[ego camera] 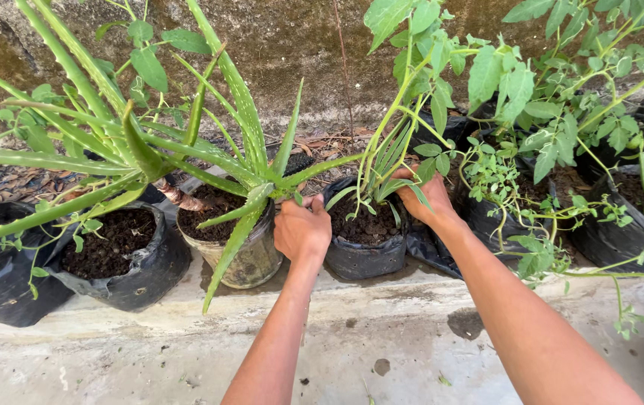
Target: The person removes debris and adjusts soil around several potted plants and grow bags by hand and using a small stick. They handle tomato plants, aloe vera, and other foliage along a wall.
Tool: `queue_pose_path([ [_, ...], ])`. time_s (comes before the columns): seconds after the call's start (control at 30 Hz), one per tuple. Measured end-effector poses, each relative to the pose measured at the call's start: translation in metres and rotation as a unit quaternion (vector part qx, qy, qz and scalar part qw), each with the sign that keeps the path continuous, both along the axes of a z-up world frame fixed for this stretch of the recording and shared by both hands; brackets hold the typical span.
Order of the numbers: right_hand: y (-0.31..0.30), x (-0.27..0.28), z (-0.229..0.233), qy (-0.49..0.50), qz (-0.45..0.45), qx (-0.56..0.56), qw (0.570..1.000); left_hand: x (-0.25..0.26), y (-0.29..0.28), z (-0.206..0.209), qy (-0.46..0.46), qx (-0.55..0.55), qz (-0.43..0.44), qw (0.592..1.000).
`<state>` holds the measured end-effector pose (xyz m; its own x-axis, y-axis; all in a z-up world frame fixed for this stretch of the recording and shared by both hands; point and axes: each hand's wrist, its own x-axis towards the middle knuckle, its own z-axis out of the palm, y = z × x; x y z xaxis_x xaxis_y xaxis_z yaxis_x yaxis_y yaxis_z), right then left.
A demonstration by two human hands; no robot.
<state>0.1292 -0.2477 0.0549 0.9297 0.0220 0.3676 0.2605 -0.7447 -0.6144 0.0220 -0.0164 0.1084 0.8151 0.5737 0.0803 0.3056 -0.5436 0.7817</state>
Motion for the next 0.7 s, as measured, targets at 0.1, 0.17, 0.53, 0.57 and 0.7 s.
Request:
queue_pose_path([
  [0.1, -0.003, 0.021, -0.014, 0.081, 0.015, -0.007, 0.997, 0.013, 0.005, -0.008, 0.039, -0.058, 0.002, 0.998],
  [0.17, -0.004, 0.038, -0.026, 0.138, 0.015, 0.114, 0.984, 0.024, 0.006, -0.014, 0.068, -0.090, 0.022, 0.993],
  [0.53, -0.012, 0.079, -0.066, 0.160, 0.062, 0.317, 0.933, 0.024, -0.004, -0.018, 0.030, -0.270, 0.095, 0.958],
  [0.57, -0.010, 0.080, -0.063, 0.141, 0.069, 0.302, 0.940, 0.018, -0.004, -0.012, 0.047, -0.255, 0.088, 0.962],
  [0.7, -0.003, 0.045, -0.022, 0.138, 0.102, 0.186, 0.967, 0.002, -0.010, 0.002, 0.006, -0.164, 0.115, 0.980],
])
